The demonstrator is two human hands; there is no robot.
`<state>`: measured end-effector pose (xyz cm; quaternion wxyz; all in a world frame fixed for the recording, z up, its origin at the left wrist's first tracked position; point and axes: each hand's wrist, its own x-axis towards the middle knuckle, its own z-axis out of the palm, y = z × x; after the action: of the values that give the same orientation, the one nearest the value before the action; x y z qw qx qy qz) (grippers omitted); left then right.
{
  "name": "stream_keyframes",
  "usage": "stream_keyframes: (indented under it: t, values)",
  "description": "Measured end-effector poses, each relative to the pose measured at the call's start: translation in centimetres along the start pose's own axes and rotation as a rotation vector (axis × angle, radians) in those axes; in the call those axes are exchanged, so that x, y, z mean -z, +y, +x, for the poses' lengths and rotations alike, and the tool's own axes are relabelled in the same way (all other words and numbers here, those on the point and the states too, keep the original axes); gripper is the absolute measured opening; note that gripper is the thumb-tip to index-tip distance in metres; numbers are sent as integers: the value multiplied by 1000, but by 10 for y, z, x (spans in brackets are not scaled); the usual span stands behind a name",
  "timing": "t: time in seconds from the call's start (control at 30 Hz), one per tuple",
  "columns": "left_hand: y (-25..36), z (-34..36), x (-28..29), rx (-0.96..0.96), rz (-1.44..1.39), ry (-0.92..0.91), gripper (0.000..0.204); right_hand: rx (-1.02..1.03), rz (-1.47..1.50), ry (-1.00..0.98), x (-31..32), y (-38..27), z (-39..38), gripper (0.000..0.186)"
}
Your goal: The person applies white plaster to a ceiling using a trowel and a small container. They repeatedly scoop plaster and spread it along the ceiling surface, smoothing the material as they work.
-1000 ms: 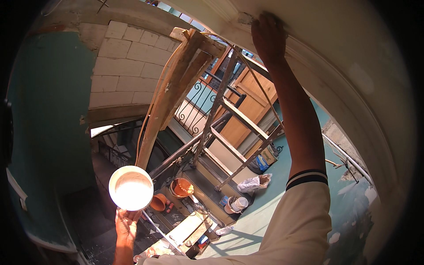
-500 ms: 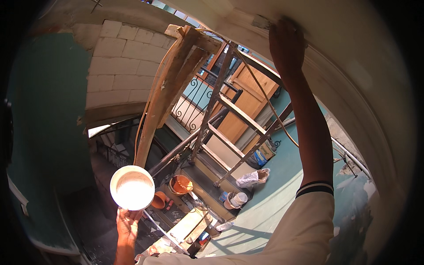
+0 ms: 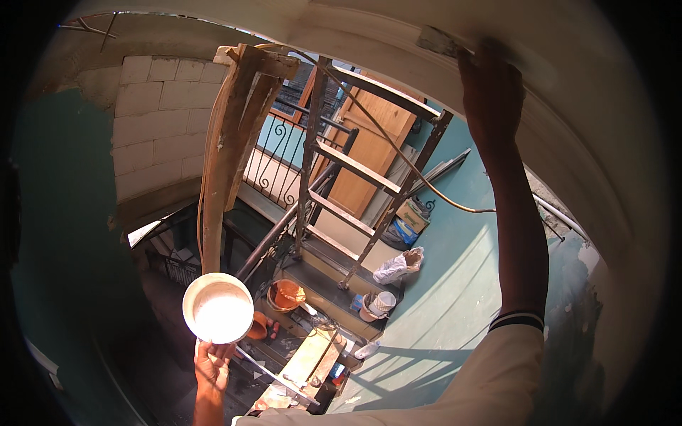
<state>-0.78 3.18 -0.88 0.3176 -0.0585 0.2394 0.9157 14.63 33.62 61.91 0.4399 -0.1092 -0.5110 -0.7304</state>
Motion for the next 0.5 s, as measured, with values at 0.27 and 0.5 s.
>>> stream_keyframes:
  t: [0.27,0.5]
  values:
    - [-7,2,-8,78,54,-112,70,-44,4,-86,34,57,-41,39]
    - [-12,3,-16,123,42,-112,65,-40,6,-133,62,97,-71,44]
